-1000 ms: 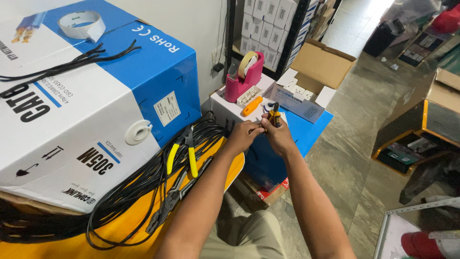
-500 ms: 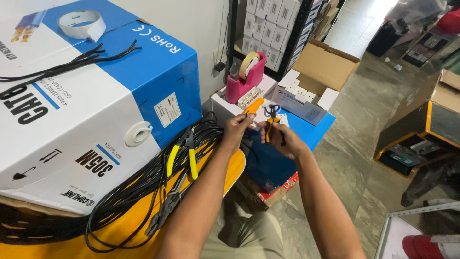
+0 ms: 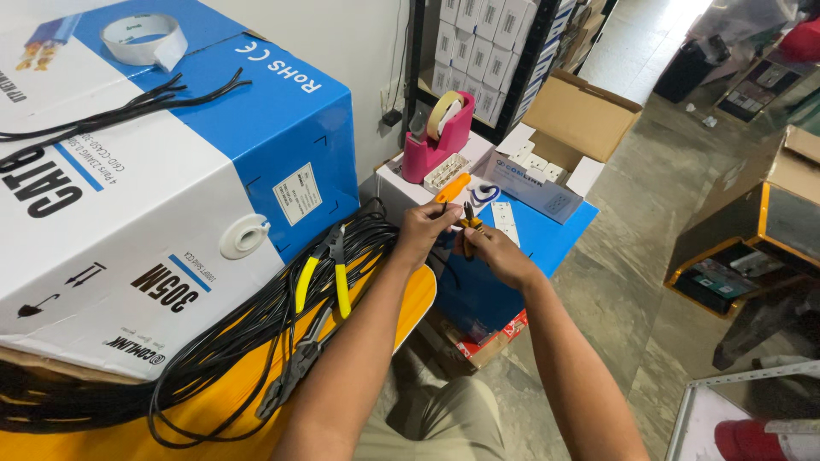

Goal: The person sits at a workbench and strips the outer jacket from black network cables by hand and with pliers, separates the wire pairs, and inserts the conductors into keystone jack connectors. They then use a screwdriver to punch down and secure the wires in the jacks.

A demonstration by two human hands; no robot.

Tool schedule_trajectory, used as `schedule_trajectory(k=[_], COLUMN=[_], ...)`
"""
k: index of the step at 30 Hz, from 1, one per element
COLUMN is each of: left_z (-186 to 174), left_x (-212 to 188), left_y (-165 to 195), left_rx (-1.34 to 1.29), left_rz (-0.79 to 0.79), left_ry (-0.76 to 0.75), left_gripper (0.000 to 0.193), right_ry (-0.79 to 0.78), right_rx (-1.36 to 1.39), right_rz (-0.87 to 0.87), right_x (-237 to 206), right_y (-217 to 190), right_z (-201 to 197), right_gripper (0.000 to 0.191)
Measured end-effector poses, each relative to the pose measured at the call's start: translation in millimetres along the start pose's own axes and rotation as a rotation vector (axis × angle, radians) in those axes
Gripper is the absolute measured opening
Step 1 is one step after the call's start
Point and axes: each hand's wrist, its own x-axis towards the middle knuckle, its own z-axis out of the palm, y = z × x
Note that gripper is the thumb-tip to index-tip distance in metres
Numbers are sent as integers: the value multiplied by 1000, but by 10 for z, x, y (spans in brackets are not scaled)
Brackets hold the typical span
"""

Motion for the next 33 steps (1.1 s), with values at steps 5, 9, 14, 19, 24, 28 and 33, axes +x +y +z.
schedule_trajectory(k=[5,9,14,19,24,28,33], left_z=[-36,-42,-34,-56,-78,-87,-107], left_x=[-9,-7,-24,-18,-11,1,-1], left_y=[-10,-3,20,30,40,51,44], left_rx=[-3,9,24,65,57,47,22], left_rz=[-8,-10,-21,-28,-34,-93,-64], left_ry=[-30,-28,-39,-46,-51,-29,-61], left_gripper=[25,25,24,22,20,18,21], right_ry=[-12,5,24,56,85,139,168], right_rx=[-67,-66,-89,-114,-171,-163,-156], right_rz=[-78,-74,-74,-84,-64,-47,-8], right_x=[-7,10,27,34,25,39,59], right_y=[-46,-22,35,45,20,6,-2], right_z=[31,32,29,50,81,105,123], right_gripper=[46,42,40,39,39,42,47])
